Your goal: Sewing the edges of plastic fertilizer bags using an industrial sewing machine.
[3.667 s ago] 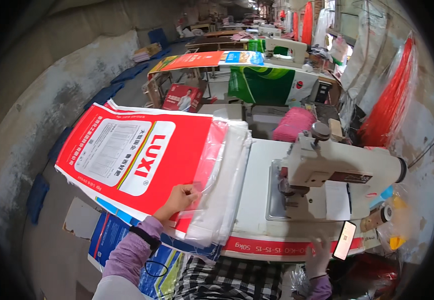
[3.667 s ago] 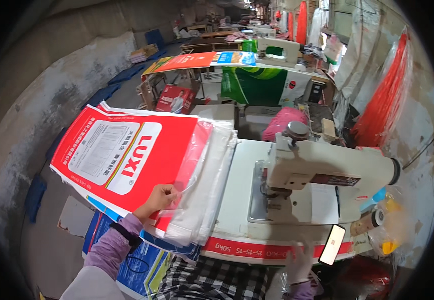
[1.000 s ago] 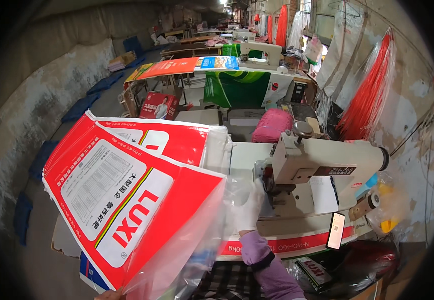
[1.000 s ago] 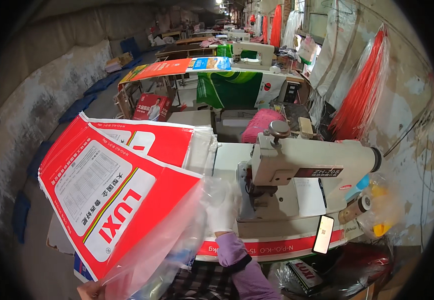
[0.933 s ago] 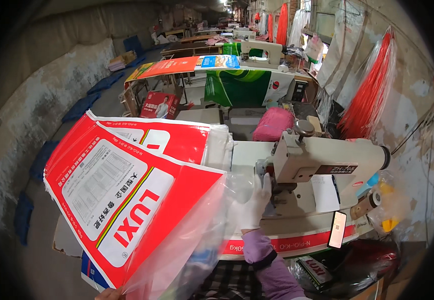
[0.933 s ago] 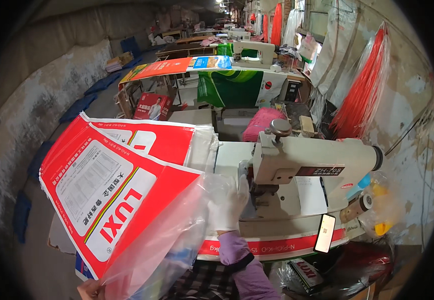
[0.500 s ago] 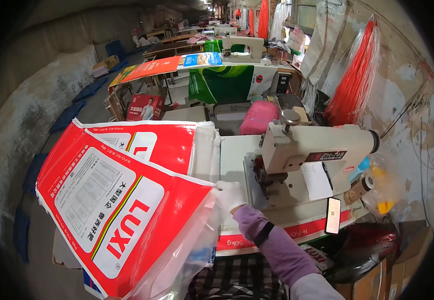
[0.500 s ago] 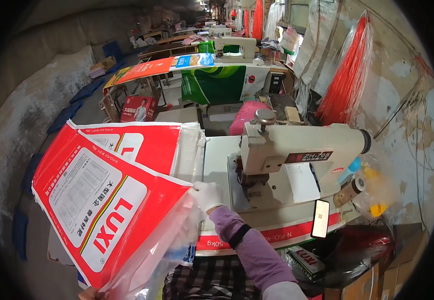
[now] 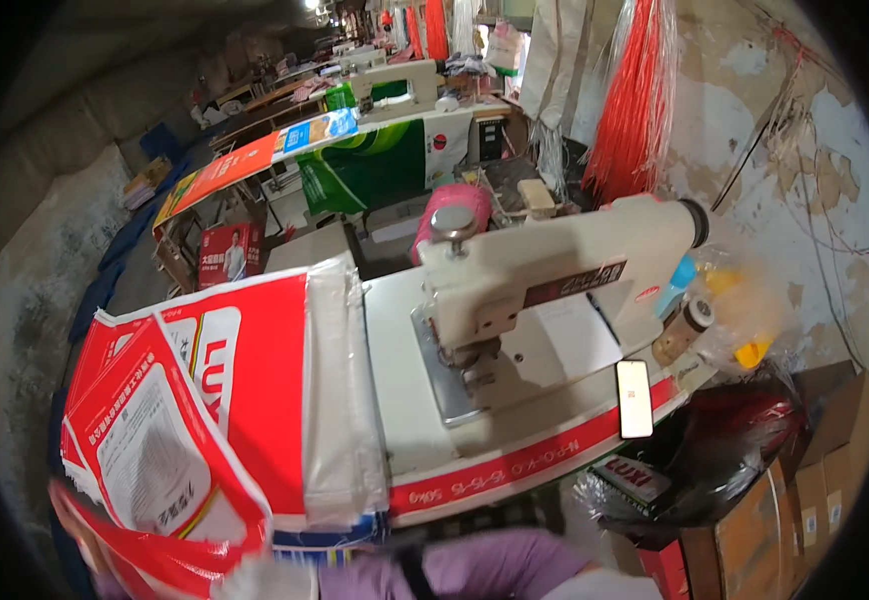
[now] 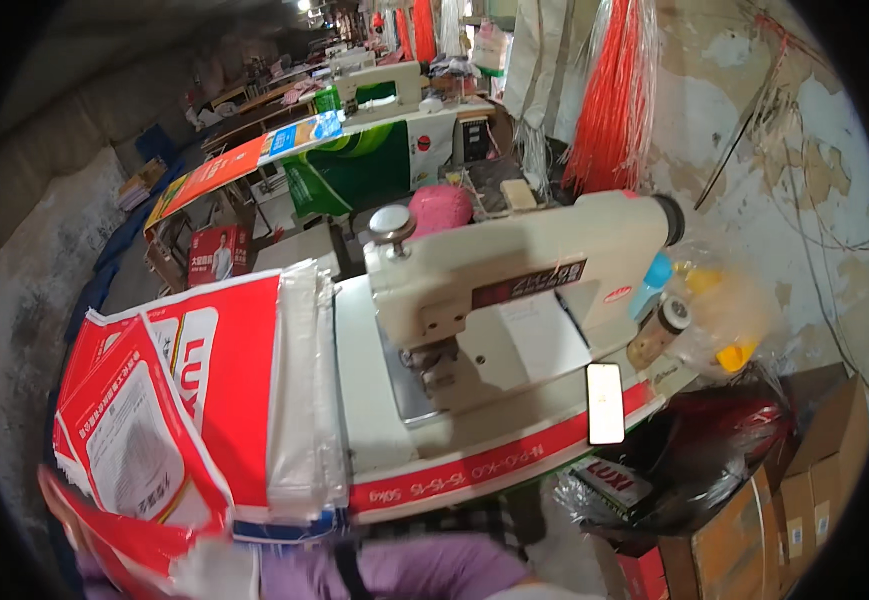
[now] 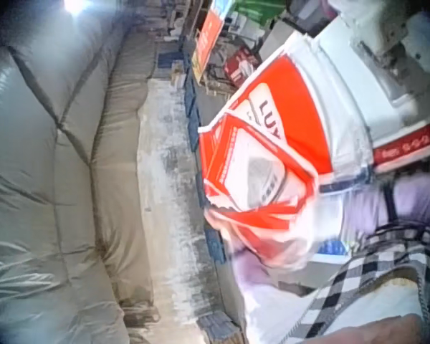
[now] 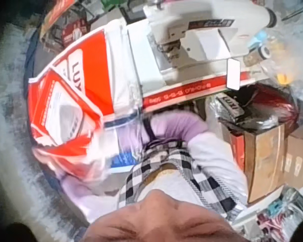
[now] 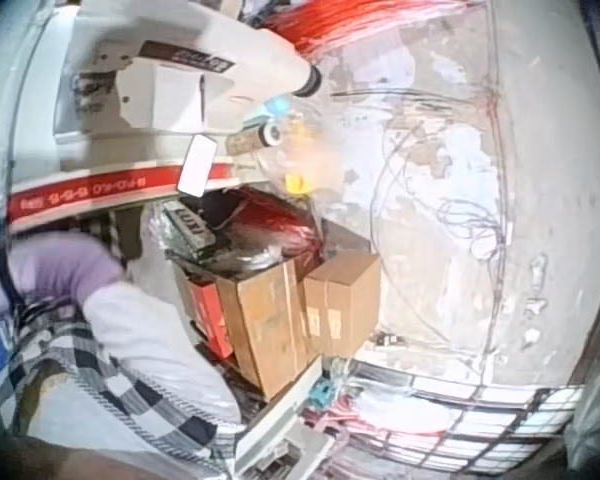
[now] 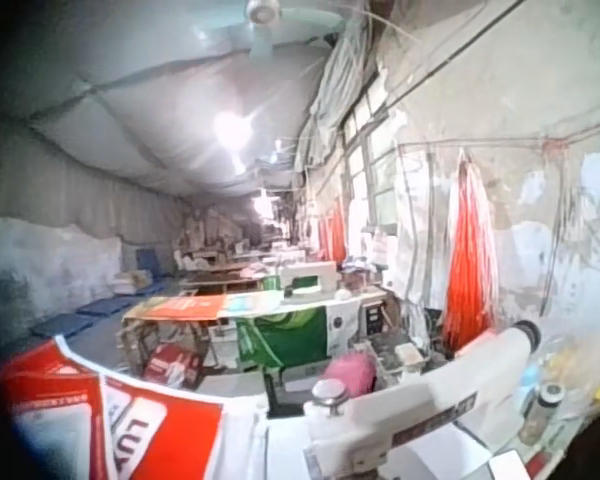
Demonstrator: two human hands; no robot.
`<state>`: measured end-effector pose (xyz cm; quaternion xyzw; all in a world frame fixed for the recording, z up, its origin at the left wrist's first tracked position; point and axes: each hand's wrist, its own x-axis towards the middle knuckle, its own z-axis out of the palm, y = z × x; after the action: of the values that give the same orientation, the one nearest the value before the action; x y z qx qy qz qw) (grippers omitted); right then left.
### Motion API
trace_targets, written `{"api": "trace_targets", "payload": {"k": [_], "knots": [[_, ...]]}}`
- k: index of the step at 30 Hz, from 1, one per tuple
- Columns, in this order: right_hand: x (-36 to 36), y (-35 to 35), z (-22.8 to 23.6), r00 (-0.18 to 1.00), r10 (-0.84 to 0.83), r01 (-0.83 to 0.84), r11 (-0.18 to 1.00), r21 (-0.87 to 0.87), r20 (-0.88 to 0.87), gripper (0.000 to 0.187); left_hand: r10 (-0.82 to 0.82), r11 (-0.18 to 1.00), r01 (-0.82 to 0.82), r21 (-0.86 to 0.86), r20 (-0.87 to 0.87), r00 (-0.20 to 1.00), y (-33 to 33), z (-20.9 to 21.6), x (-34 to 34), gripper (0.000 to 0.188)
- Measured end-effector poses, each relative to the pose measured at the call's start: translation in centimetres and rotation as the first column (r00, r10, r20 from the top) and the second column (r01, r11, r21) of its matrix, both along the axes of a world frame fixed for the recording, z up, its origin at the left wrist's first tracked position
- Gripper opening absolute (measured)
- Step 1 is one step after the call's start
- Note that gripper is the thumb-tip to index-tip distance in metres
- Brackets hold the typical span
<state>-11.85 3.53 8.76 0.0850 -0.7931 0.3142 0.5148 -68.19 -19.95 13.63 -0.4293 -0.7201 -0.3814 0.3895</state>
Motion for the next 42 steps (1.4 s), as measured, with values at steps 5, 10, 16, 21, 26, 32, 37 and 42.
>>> {"api": "trace_targets", "payload": {"k": [5,10,16,21,26,32,37,42], "knots": [[9.6,1.0,-10.1,0.784,-0.164,0.550,0.632,-0.547,0.598,0.047,-0.483,0.750,0.465,-0.471,0.090,0.871,39.5,0.4,19.3,0.017],[25.3,-2.7,-20.3,0.527,-0.278,0.843,0.053,-0.535,0.803,0.036,-0.809,0.131,0.714,-0.688,0.343,0.478,50.8,-9.4,42.9,0.026],[30.3,-8.2,-19.2,0.721,-0.493,0.522,-0.075,-0.850,0.487,0.050,-0.724,-0.193,0.873,-0.449,0.665,0.182,54.6,-13.1,55.6,0.014],[31.9,-9.4,-19.8,0.560,-0.511,0.818,0.216,-0.533,0.652,0.043,-0.576,-0.171,0.925,-0.339,0.796,0.185,55.0,-15.9,53.6,0.022],[33.4,-8.9,-19.7,0.146,-0.385,0.913,0.408,0.026,0.911,0.036,-0.681,-0.077,0.962,-0.263,0.718,0.142,55.2,-19.4,54.5,0.021],[32.8,-10.4,-24.2,0.840,-0.222,0.450,-0.229,-0.863,0.496,0.031,-0.883,-0.010,0.913,-0.407,0.432,0.183,54.9,-18.9,55.8,0.019],[32.1,-9.3,-22.0,0.486,-0.523,0.810,-0.031,-0.585,0.701,0.019,-0.732,-0.045,0.947,-0.319,0.656,0.186,55.2,-17.8,57.0,0.026],[32.5,-8.3,-17.0,0.718,-0.175,0.607,-0.315,-0.729,0.674,0.019,-0.862,-0.094,0.870,-0.485,0.477,0.172,54.7,-17.4,56.4,0.034]]}}
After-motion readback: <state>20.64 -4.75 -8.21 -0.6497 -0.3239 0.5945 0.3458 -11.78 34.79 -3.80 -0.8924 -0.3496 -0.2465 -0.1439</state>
